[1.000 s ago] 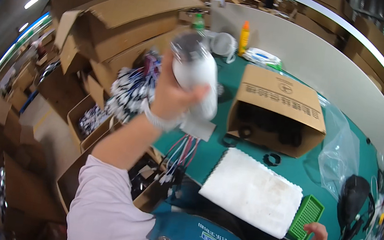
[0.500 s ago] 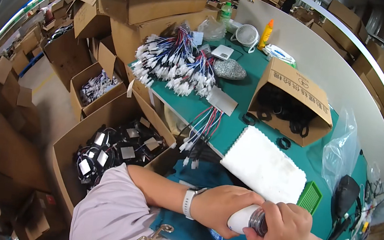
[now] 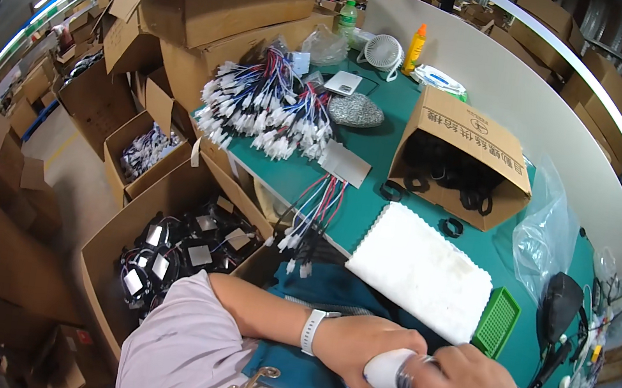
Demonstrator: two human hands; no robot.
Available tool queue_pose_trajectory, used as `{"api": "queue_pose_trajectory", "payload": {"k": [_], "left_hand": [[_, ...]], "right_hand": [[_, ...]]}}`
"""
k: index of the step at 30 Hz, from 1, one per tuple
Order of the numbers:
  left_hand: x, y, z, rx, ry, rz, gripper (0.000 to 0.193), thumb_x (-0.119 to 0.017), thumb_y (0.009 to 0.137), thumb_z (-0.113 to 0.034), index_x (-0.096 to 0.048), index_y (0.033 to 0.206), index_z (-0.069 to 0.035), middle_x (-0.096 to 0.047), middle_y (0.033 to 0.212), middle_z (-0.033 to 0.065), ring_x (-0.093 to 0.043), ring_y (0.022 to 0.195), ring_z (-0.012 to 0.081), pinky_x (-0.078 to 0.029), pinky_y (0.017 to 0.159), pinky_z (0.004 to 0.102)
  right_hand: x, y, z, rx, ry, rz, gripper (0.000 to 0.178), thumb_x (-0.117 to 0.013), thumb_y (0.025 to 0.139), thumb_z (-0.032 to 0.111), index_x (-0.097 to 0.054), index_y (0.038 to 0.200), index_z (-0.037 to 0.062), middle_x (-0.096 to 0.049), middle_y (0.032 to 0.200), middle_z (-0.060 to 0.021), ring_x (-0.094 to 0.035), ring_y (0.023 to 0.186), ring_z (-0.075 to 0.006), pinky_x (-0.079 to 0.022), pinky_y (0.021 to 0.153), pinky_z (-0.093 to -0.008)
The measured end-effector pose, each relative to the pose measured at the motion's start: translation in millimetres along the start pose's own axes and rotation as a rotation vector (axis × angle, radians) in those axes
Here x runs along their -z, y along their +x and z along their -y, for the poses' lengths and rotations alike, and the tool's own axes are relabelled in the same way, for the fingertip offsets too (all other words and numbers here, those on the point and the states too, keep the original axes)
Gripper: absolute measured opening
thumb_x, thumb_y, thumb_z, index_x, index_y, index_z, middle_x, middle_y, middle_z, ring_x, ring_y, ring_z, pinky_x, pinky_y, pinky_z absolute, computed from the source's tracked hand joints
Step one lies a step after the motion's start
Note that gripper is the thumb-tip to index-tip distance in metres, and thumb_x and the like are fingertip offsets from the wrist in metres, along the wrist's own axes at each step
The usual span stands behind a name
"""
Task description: The person assembles electronic components on a workbench, using a screwdriver to secure parts into black plastic housings. They handle wires, clear plastic covers, and small black rings, placing finished units into a cardboard box.
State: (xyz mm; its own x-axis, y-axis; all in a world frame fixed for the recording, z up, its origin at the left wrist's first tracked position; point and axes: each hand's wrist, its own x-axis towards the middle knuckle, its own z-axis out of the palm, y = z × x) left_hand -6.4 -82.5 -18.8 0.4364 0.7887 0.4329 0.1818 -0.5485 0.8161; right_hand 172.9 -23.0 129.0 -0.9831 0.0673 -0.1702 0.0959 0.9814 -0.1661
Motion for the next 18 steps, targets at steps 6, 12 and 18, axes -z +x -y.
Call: {"api": "queue_pose_trajectory", "payload": {"k": [6, 12, 18], "left_hand": [[5, 2, -2, -0.025, 0.033, -0.069, 0.072, -0.077, 0.054, -0.016, -0.042, 0.116, -0.006, -0.056, 0.100, 0.0151, -0.057, 0.091, 0.0358, -0.046, 0.077, 0.0402], [11, 5, -2, 0.023, -0.019, 0.030, 0.068, -0.078, 0.054, -0.016, -0.049, 0.115, -0.005, -0.056, 0.107, 0.0138, -0.057, 0.096, 0.0319, -0.046, 0.084, 0.0384], [34, 8, -18, -0.065, 0.009, -0.079, 0.075, -0.082, 0.057, -0.016, -0.042, 0.120, -0.006, -0.057, 0.107, 0.0142, -0.061, 0.094, 0.0306, -0.050, 0.080, 0.0368]], "right_hand": [[5, 10, -18, 0.194, -0.005, -0.113, 0.048, -0.071, 0.071, 0.039, -0.057, 0.105, 0.0084, -0.055, 0.084, -0.0110, -0.056, 0.067, -0.0234, -0.047, 0.060, -0.0318], [0, 1, -25, 0.310, -0.148, -0.155, 0.039, -0.065, 0.073, 0.023, -0.057, 0.111, 0.0146, -0.054, 0.088, -0.0099, -0.057, 0.070, -0.0183, -0.045, 0.058, -0.0252], [-2, -18, -39, 0.462, -0.166, -0.611, 0.046, -0.069, 0.065, 0.016, -0.056, 0.106, 0.0330, -0.051, 0.101, -0.0141, -0.053, 0.079, -0.0257, -0.047, 0.060, -0.0284]]}}
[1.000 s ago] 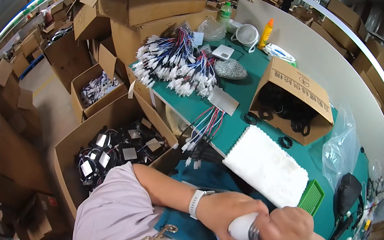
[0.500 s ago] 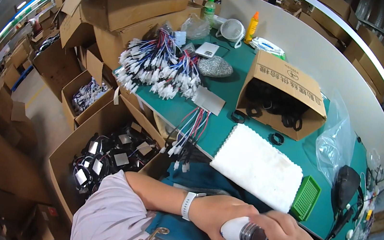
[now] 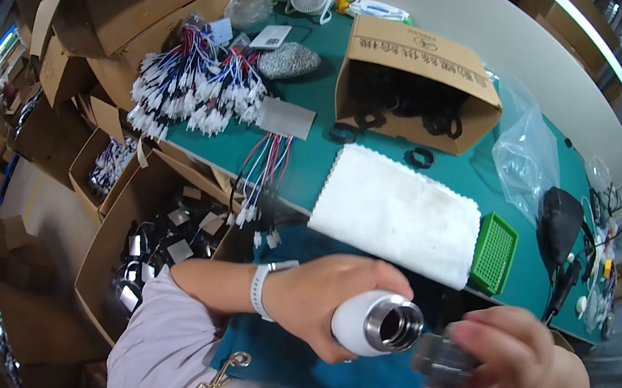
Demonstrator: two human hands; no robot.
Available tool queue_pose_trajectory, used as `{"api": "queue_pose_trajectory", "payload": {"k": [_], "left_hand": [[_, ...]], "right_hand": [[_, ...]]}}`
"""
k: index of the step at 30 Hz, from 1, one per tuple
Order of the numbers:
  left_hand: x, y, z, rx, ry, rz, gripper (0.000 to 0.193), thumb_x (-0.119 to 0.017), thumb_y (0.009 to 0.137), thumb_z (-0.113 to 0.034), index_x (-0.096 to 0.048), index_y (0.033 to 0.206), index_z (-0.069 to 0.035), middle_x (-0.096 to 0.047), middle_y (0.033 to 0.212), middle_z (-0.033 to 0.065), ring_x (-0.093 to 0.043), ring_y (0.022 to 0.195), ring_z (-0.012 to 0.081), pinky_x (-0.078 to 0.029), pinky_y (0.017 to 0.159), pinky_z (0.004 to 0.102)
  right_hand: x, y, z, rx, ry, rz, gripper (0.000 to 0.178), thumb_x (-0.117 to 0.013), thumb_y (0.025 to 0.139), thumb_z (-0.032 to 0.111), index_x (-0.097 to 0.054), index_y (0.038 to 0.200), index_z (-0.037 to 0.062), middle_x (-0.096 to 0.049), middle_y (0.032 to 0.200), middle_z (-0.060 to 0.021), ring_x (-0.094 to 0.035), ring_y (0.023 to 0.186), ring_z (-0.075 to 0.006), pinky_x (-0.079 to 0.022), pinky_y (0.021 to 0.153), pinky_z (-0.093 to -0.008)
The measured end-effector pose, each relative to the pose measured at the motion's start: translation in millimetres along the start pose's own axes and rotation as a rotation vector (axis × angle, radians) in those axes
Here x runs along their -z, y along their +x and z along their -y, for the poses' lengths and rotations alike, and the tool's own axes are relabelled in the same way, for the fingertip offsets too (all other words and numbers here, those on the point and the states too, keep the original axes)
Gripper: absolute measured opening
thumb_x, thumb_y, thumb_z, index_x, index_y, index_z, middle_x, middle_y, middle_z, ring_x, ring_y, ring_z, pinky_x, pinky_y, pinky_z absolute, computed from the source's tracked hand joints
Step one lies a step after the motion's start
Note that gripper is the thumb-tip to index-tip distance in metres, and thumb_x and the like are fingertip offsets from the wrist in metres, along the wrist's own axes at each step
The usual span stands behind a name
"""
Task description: The person assembles electronic components on a workbench, using a screwdriver to secure parts into black plastic housings. They handle wires, clear plastic covers, and small black rings, placing finished units into a cardboard box.
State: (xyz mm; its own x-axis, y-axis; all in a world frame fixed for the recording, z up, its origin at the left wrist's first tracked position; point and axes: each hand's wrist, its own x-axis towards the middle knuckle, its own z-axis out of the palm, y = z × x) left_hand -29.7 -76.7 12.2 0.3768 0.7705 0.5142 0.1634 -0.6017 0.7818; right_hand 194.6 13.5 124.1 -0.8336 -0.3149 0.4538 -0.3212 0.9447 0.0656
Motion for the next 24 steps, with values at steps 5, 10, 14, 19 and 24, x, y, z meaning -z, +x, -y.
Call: {"api": "queue_pose_trajectory", "payload": {"k": [5, 10, 14, 19, 24], "left_hand": [[13, 18, -26, -0.319, 0.071, -0.205, 0.067, -0.081, 0.065, -0.018, -0.043, 0.119, -0.004, -0.057, 0.105, 0.0221, -0.064, 0.088, 0.0327, -0.053, 0.069, 0.0367], [15, 32, -54, -0.608, 0.336, -0.375, 0.041, -0.071, 0.070, -0.015, -0.055, 0.105, -0.002, -0.060, 0.102, 0.0214, -0.063, 0.083, 0.0329, -0.052, 0.069, 0.0377], [4, 37, -81, -0.553, 0.331, -0.578, 0.036, -0.068, 0.067, -0.018, -0.063, 0.097, 0.002, -0.065, 0.099, 0.0144, -0.064, 0.084, 0.0296, -0.052, 0.074, 0.0356], [11, 45, -95, -0.686, 0.418, -0.592, 0.038, -0.066, 0.068, -0.026, -0.066, 0.094, 0.002, -0.068, 0.098, 0.0104, -0.065, 0.085, 0.0282, -0.051, 0.076, 0.0352], [15, 53, -108, -0.828, 0.511, -0.575, 0.037, -0.064, 0.070, -0.028, -0.068, 0.094, 0.000, -0.068, 0.097, 0.0112, -0.066, 0.085, 0.0272, -0.052, 0.077, 0.0346]], "right_hand": [[-5, -47, 39, -0.540, 0.350, -0.611, 0.037, -0.063, 0.071, 0.031, -0.057, 0.107, 0.0268, -0.050, 0.101, -0.0140, -0.050, 0.084, -0.0255, -0.045, 0.067, -0.0304], [-45, -92, 45, -0.688, 0.057, -1.089, 0.040, -0.054, 0.086, 0.039, -0.044, 0.121, 0.0222, -0.047, 0.109, -0.0190, -0.049, 0.087, -0.0262, -0.042, 0.068, -0.0327], [-47, -116, 39, -0.667, -0.179, -1.150, 0.053, -0.054, 0.089, 0.042, -0.033, 0.130, 0.0173, -0.045, 0.111, -0.0239, -0.050, 0.086, -0.0256, -0.042, 0.070, -0.0324], [-49, -125, 44, -0.629, -0.122, -1.184, 0.066, -0.059, 0.084, 0.049, -0.033, 0.131, 0.0100, -0.045, 0.111, -0.0253, -0.051, 0.085, -0.0241, -0.043, 0.072, -0.0316], [-59, -133, 45, -0.653, -0.092, -1.189, 0.071, -0.063, 0.081, 0.052, -0.034, 0.130, 0.0096, -0.050, 0.106, -0.0230, -0.053, 0.081, -0.0215, -0.045, 0.068, -0.0289]]}}
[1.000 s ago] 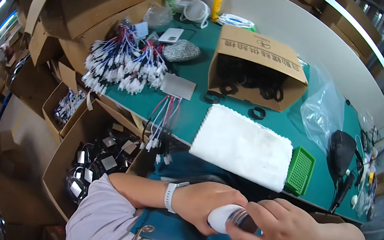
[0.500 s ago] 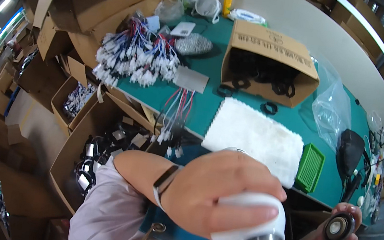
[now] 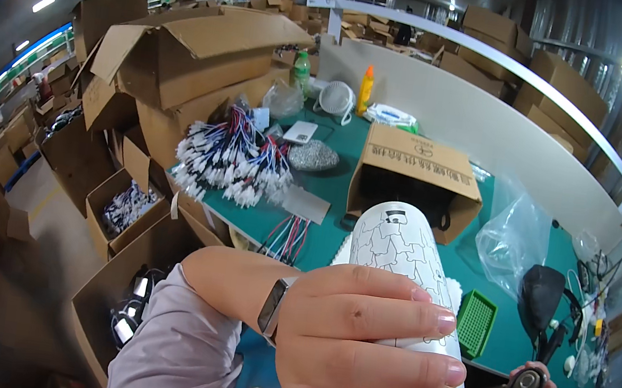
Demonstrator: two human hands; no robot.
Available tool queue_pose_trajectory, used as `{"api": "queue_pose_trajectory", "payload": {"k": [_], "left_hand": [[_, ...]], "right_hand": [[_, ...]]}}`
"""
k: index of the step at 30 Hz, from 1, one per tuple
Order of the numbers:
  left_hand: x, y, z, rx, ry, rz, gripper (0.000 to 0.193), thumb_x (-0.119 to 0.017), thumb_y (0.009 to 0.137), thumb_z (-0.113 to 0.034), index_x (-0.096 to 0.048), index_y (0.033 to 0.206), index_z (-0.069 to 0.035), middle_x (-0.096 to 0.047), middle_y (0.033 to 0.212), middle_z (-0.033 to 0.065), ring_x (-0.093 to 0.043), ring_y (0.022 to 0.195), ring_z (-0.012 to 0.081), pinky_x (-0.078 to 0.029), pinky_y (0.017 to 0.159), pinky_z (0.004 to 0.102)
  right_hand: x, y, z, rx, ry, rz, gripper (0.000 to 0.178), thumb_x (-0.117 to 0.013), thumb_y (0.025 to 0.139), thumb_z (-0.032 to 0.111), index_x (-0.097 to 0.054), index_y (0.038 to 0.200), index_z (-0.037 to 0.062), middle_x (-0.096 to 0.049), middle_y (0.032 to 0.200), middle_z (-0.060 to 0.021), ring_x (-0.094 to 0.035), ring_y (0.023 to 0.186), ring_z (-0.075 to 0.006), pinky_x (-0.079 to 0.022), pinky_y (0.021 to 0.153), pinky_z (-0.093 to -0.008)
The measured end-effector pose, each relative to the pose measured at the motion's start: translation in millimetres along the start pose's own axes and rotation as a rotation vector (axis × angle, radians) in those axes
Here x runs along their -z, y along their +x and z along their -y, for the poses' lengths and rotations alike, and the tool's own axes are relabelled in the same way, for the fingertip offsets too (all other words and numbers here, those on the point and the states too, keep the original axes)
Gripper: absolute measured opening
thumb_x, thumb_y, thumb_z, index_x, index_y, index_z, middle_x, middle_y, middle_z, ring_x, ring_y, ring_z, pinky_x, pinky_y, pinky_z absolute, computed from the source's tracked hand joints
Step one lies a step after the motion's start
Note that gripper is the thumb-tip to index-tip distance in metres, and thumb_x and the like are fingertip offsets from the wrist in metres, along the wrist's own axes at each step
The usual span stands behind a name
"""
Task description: The person assembles electronic components on a workbench, using a screwdriver to secure parts into black plastic housings. They handle wires, clear plastic covers, and small black rings, placing finished units into a cardboard box.
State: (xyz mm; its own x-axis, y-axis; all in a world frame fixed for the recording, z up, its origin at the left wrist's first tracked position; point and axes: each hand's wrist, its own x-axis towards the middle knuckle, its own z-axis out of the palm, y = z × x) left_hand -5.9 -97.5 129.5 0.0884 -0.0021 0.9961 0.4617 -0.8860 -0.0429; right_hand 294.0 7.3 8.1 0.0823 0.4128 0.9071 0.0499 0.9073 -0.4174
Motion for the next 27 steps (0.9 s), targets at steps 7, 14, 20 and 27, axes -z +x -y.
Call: {"api": "queue_pose_trajectory", "payload": {"k": [7, 14, 20, 27], "left_hand": [[-2, 34, 26, -0.714, 0.167, 0.032, 0.039, -0.058, 0.084, -0.025, -0.042, 0.119, -0.021, -0.063, 0.098, 0.0162, -0.062, 0.080, 0.0304, -0.051, 0.064, 0.0370], [-7, 31, 1, -0.517, 0.231, -0.055, 0.038, -0.058, 0.086, -0.020, -0.040, 0.119, -0.020, -0.060, 0.103, 0.0064, -0.062, 0.084, 0.0271, -0.049, 0.072, 0.0372], [-6, 40, 3, -0.643, 0.210, -0.045, 0.037, -0.057, 0.086, -0.022, -0.041, 0.120, -0.020, -0.062, 0.101, 0.0107, -0.062, 0.083, 0.0287, -0.051, 0.069, 0.0379], [4, 59, 18, -0.880, 0.170, 0.029, 0.039, -0.057, 0.085, -0.026, -0.043, 0.121, -0.021, -0.065, 0.095, 0.0156, -0.062, 0.079, 0.0297, -0.051, 0.063, 0.0377]], "right_hand": [[-14, -6, 22, -0.180, -0.055, 0.018, 0.079, -0.061, 0.077, 0.062, -0.037, 0.122, 0.0022, -0.052, 0.103, -0.0169, -0.053, 0.089, -0.0197, -0.046, 0.071, -0.0268], [-3, -14, 16, -0.201, -0.001, 0.084, 0.080, -0.064, 0.076, 0.060, -0.035, 0.124, 0.0043, -0.049, 0.108, -0.0147, -0.051, 0.090, -0.0178, -0.045, 0.073, -0.0276], [2, -26, 6, -0.208, -0.037, 0.076, 0.078, -0.060, 0.078, 0.061, -0.034, 0.126, 0.0047, -0.048, 0.109, -0.0147, -0.050, 0.092, -0.0183, -0.044, 0.076, -0.0290], [-2, -26, 6, -0.130, -0.180, -0.049, 0.060, -0.050, 0.087, 0.055, -0.053, 0.103, -0.0018, -0.055, 0.099, -0.0190, -0.055, 0.090, -0.0319, -0.043, 0.081, -0.0419]]}}
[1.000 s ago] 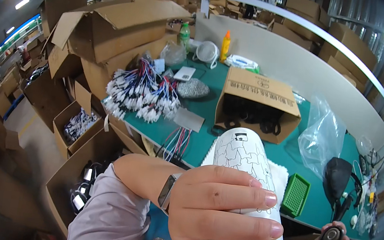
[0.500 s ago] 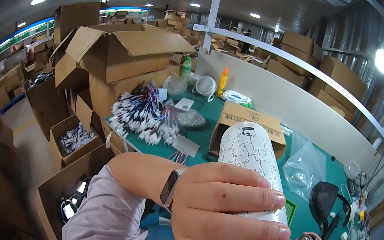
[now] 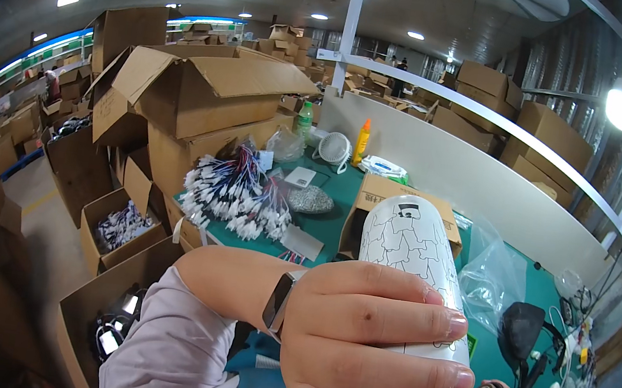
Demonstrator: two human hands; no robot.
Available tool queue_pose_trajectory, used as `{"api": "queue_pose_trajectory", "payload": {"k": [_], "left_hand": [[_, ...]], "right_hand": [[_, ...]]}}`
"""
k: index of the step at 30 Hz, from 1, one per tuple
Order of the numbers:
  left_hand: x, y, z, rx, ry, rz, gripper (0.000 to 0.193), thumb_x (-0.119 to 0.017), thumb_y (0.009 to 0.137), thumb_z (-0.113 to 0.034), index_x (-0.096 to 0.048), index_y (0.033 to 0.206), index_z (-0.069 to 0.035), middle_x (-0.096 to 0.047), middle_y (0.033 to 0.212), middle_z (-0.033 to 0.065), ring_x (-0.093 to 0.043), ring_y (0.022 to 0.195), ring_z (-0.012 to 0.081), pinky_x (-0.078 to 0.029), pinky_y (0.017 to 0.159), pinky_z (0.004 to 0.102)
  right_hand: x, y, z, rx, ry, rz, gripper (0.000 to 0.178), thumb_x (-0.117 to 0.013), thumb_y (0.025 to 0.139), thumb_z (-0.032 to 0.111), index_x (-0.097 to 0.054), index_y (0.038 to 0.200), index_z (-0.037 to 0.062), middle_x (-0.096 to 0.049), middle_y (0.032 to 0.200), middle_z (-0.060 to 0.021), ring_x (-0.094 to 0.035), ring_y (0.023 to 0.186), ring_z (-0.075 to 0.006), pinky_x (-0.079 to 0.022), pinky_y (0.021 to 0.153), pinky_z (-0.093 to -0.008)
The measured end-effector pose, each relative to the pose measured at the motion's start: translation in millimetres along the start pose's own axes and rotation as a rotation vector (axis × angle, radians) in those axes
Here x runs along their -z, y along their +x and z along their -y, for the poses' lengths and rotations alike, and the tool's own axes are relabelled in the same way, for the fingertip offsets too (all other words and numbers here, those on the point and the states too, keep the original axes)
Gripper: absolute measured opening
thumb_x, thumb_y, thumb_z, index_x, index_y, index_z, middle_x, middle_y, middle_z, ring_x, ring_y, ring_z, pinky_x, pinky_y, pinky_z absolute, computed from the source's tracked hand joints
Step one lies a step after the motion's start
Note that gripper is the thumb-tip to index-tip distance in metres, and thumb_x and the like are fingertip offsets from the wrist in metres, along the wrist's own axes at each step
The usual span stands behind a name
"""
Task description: The person assembles electronic components on a workbench, using a screwdriver to secure parts into black plastic housings. They handle wires, clear plastic covers, and small black rings, placing finished units into a cardboard box.
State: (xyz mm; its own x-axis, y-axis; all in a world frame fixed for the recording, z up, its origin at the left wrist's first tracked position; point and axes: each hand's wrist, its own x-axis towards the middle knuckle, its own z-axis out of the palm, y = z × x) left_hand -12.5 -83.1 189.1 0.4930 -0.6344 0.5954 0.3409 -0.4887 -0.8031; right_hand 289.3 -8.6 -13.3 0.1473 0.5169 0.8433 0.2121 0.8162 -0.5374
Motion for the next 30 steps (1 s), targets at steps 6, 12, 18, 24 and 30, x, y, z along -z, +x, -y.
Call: {"api": "queue_pose_trajectory", "payload": {"k": [6, 12, 18, 24, 30], "left_hand": [[-7, 1, -19, 0.260, 0.010, -0.102, 0.033, -0.056, 0.079, -0.030, -0.060, 0.104, -0.008, -0.066, 0.095, 0.0150, -0.065, 0.083, 0.0272, -0.052, 0.073, 0.0354], [-4, -1, -29, 0.357, 0.042, -0.016, 0.032, -0.053, 0.087, -0.023, -0.043, 0.117, -0.020, -0.061, 0.103, 0.0101, -0.061, 0.086, 0.0298, -0.051, 0.071, 0.0403], [-1, -8, -1, 0.019, 0.028, -0.024, 0.039, -0.058, 0.084, -0.026, -0.043, 0.119, -0.020, -0.065, 0.094, 0.0162, -0.062, 0.078, 0.0299, -0.051, 0.062, 0.0369], [-5, 2, -25, 0.411, -0.012, -0.146, 0.044, -0.044, 0.083, -0.036, -0.069, 0.097, -0.001, -0.066, 0.095, 0.0162, -0.066, 0.086, 0.0255, -0.052, 0.078, 0.0344], [9, 4, -31, 0.585, -0.120, -0.016, 0.046, -0.041, 0.085, -0.036, -0.068, 0.096, -0.001, -0.066, 0.095, 0.0156, -0.066, 0.085, 0.0254, -0.053, 0.077, 0.0346]], "right_hand": [[5, 17, 21, 0.268, -0.352, 0.131, 0.067, -0.039, 0.090, 0.059, -0.055, 0.102, -0.0049, -0.058, 0.097, -0.0186, -0.056, 0.089, -0.0309, -0.043, 0.080, -0.0418], [-3, 23, 34, 0.140, -0.315, 0.191, 0.067, -0.040, 0.090, 0.059, -0.057, 0.103, -0.0044, -0.060, 0.095, -0.0194, -0.057, 0.083, -0.0335, -0.044, 0.078, -0.0427], [10, 11, 3, 0.197, -0.286, 0.204, 0.062, -0.050, 0.087, 0.054, -0.048, 0.113, -0.0025, -0.055, 0.104, -0.0194, -0.057, 0.090, -0.0317, -0.046, 0.079, -0.0401], [13, 2, -22, 0.185, -0.119, 0.232, 0.060, -0.059, 0.087, 0.046, -0.041, 0.120, -0.0012, -0.050, 0.109, -0.0186, -0.058, 0.095, -0.0299, -0.049, 0.079, -0.0371], [9, 5, -20, 0.210, 0.047, 0.275, 0.055, -0.055, 0.090, 0.042, -0.041, 0.120, -0.0013, -0.047, 0.111, -0.0181, -0.057, 0.097, -0.0304, -0.049, 0.079, -0.0376]]}}
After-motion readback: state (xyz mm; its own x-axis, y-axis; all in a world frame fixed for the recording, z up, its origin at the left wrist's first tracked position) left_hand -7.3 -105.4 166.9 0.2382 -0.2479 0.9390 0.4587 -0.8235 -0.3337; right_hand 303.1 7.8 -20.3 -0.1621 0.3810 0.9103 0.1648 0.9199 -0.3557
